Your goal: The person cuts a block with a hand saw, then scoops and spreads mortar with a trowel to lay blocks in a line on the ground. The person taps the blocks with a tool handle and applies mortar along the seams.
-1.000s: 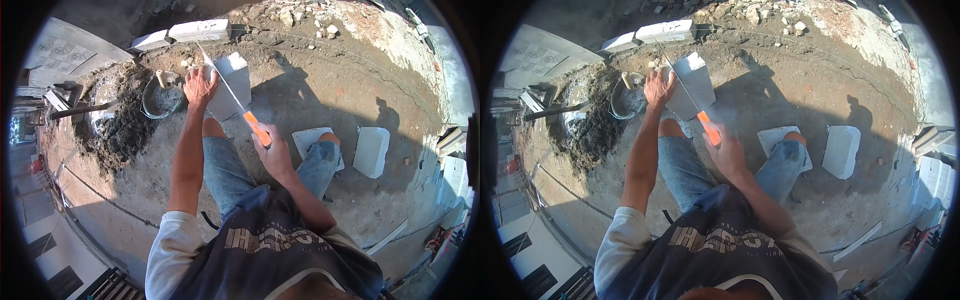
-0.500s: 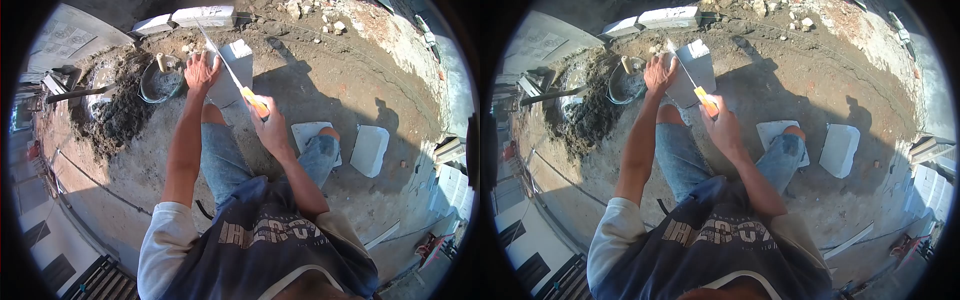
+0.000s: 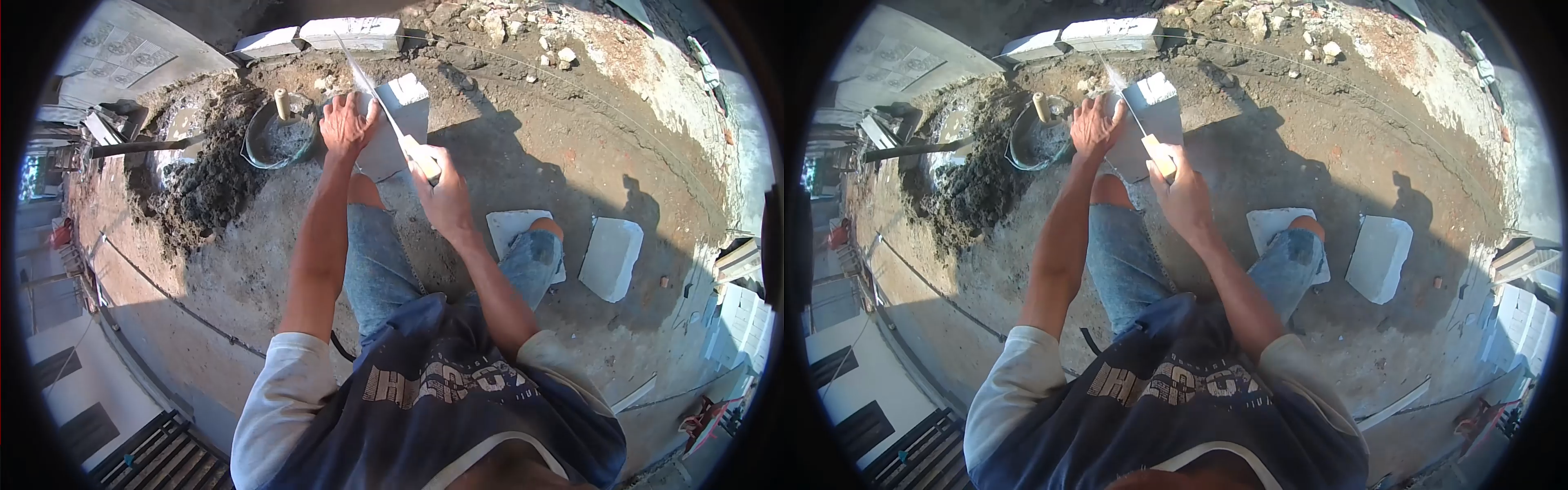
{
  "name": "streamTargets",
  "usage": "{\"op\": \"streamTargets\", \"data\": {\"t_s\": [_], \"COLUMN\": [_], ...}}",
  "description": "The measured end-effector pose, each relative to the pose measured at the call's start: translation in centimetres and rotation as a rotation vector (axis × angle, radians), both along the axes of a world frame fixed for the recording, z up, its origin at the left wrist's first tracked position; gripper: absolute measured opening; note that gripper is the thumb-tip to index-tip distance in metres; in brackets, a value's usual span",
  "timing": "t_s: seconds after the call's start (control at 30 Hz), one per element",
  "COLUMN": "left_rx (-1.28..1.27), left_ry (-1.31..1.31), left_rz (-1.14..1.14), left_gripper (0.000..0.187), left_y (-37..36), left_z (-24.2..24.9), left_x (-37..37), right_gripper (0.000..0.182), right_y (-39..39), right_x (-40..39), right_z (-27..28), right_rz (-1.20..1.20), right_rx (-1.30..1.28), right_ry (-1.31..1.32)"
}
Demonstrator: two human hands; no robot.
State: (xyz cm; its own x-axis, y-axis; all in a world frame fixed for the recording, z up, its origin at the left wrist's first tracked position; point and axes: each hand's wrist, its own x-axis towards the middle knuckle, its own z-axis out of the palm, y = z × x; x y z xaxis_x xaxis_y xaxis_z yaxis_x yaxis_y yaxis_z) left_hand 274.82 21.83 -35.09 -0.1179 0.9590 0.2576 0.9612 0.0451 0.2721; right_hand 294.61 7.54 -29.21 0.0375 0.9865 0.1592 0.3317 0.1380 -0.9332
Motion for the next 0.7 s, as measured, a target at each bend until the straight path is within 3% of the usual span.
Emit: {"op": "streamTargets", "data": {"t_s": [0.07, 0.13, 0.17, 0.27, 0.33, 0.37, 0.47, 0.57, 0.6, 0.67, 0.7], "left_rx": [0.022, 0.001, -0.030, -0.072, 0.011, -0.041, -0.062, -0.095, -0.074, -0.138, -0.103], "left_ry": [0.035, 0.025, -0.002, 0.040, 0.063, 0.048, 0.020, 0.031, 0.014, -0.017, -0.010], "left_rz": [0.004, -0.018, -0.019, -0.010, -0.017, -0.005, 0.015, 0.015, 0.007, 0.010, 0.021], "left_gripper": [0.058, 0.058, 0.058, 0.059, 0.058, 0.059, 0.060, 0.060, 0.059, 0.058, 0.058], "left_y": [1.5, 3.1, 3.2, 1.8, 1.1, 0.7, -0.3, 0.7, 1.4, 2.2, 2.1], "left_z": [0.2, 0.5, 0.6, 0.8, -0.2, -0.1, 0.2, 0.6, 0.3, 1.3, 0.7], "left_x": [-0.3, -0.3, -0.4, -0.7, -0.5, 0.0, 0.2, -0.3, -0.5, -0.9, -0.8], "right_gripper": [0.033, 0.031, 0.031, 0.030, 0.032, 0.031, 0.034, 0.034, 0.032, 0.031, 0.030], "right_y": [-1.7, -8.9, -13.3, -20.2, -15.4, -10.8, 0.3, -6.0, -10.1, -18.9, -18.6], "right_x": [0.5, 3.3, 4.7, 7.7, 5.9, 4.4, 0.8, 2.2, 3.7, 7.3, 8.0], "right_z": [0.4, 0.1, -0.2, 1.5, 2.9, 2.1, 0.5, 2.7, 1.7, 1.4, 2.0], "right_rz": [-0.027, -0.027, -0.039, -0.045, -0.029, -0.031, 0.077, 0.025, 0.003, -0.018, -0.004], "right_rx": [-0.108, -0.062, -0.175, -0.245, -0.243, -0.101, -0.069, -0.207, -0.054, -0.257, -0.269], "right_ry": [0.009, -0.014, 0.081, -0.064, 0.084, 0.032, 0.023, -0.023, -0.015, -0.012, -0.028]}}
